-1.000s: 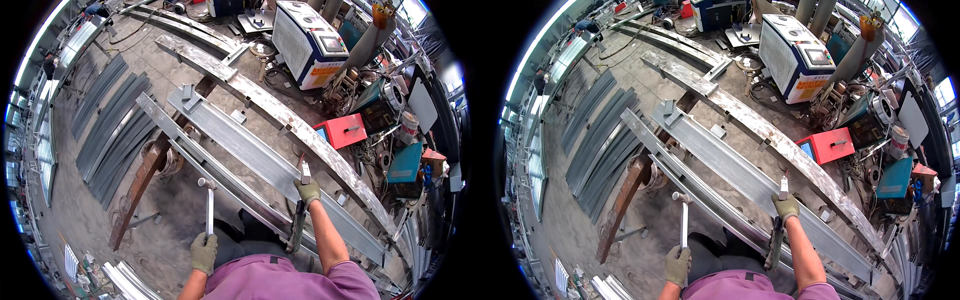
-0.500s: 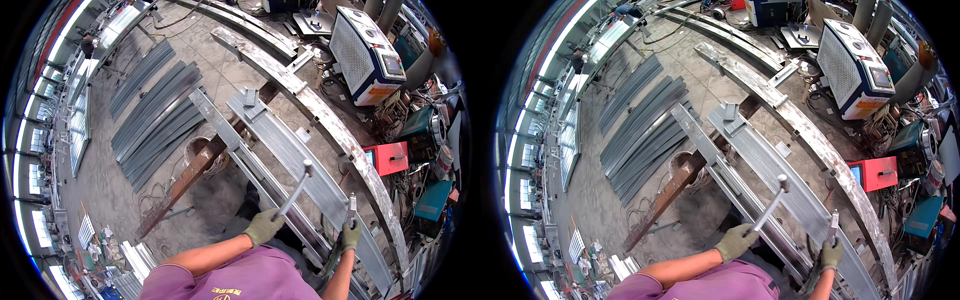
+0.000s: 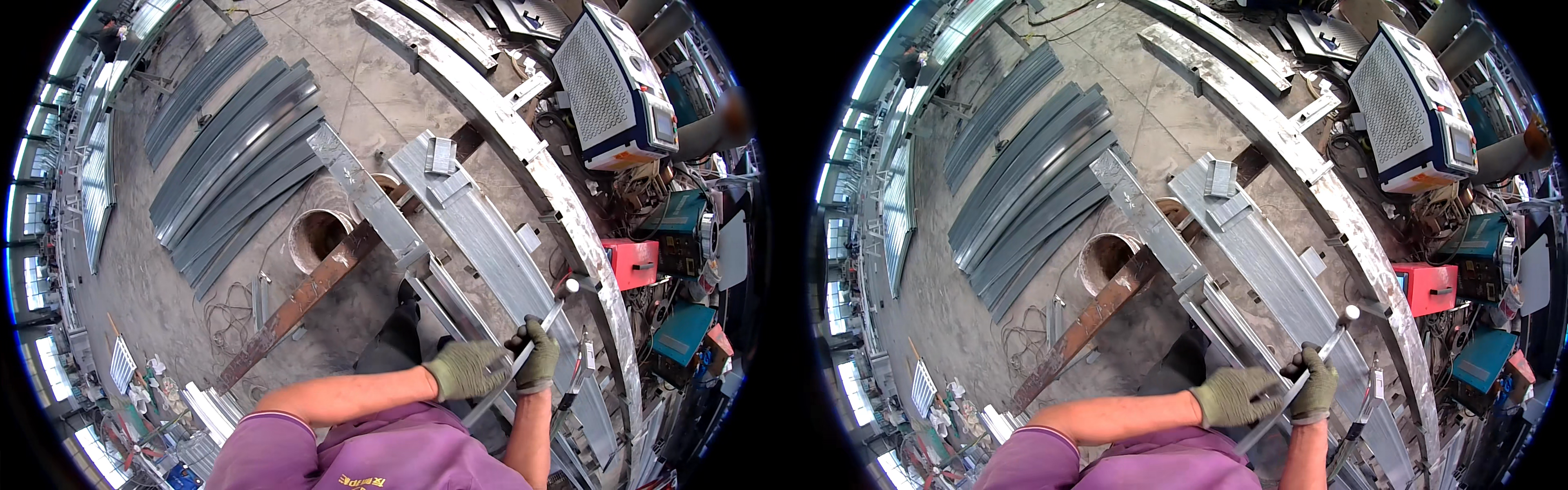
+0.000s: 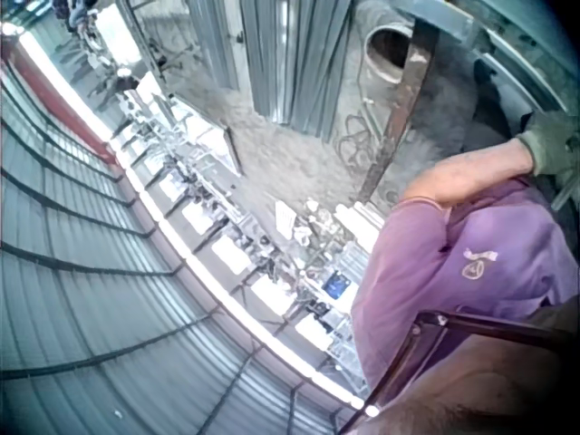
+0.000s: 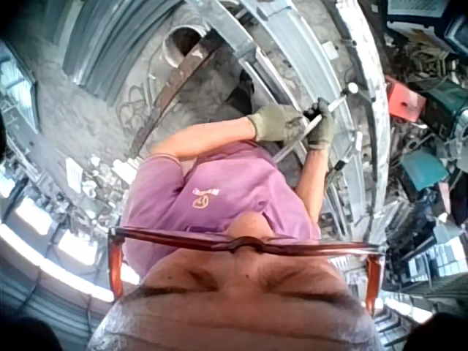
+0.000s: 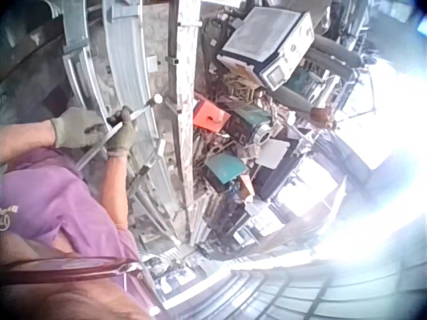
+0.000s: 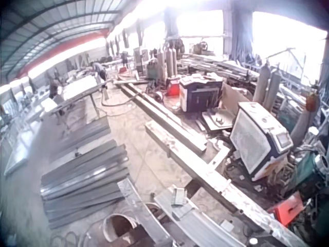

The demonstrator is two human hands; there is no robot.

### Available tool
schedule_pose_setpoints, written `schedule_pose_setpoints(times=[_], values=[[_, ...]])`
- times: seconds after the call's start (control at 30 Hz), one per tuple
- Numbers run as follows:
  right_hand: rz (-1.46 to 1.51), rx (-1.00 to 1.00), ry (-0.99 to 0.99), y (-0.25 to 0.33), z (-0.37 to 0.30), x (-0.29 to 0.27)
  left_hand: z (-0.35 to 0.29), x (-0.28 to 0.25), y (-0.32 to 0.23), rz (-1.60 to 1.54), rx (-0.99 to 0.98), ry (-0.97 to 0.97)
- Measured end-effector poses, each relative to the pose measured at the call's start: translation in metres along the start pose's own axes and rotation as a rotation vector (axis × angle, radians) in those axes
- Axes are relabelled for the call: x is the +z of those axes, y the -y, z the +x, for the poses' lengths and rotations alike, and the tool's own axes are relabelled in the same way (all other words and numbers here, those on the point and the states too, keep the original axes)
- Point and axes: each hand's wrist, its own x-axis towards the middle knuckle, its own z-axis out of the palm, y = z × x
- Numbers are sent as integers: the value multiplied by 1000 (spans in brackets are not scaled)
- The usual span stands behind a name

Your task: The person picks up metal bars and positions them on a workbench. They use a welding torch to join the metal pieces together, creating a rectangular frame. The person repeatedly aligns, welds, and repositions the metal components to assemble the structure.

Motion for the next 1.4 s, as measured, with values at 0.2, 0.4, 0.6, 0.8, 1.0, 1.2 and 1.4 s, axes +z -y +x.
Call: schedule_pose_setpoints(times=[0.2,0.4,0.6,0.8,1.0,1.2,1.4], values=[[-464,-149,-39,-23,8,-22,89,-118,122,572,-308,-299],[-920,-434,-189,-84,9,-46,169,-161,175,866,-375,-328],[-933,-468,-233,-97,0,-20,202,-151,195,706,-596,-422],[-782,-375,-267,-115,15,-25,189,-141,190,639,-473,-420],[-849,-360,-248,-96,17,-25,183,-147,186,100,-479,-542],[-446,-86,-23,27,-10,39,146,-166,151,-866,-560,-262],[-397,-617,-103,53,-25,72,99,-159,89,-1012,-484,-217]])
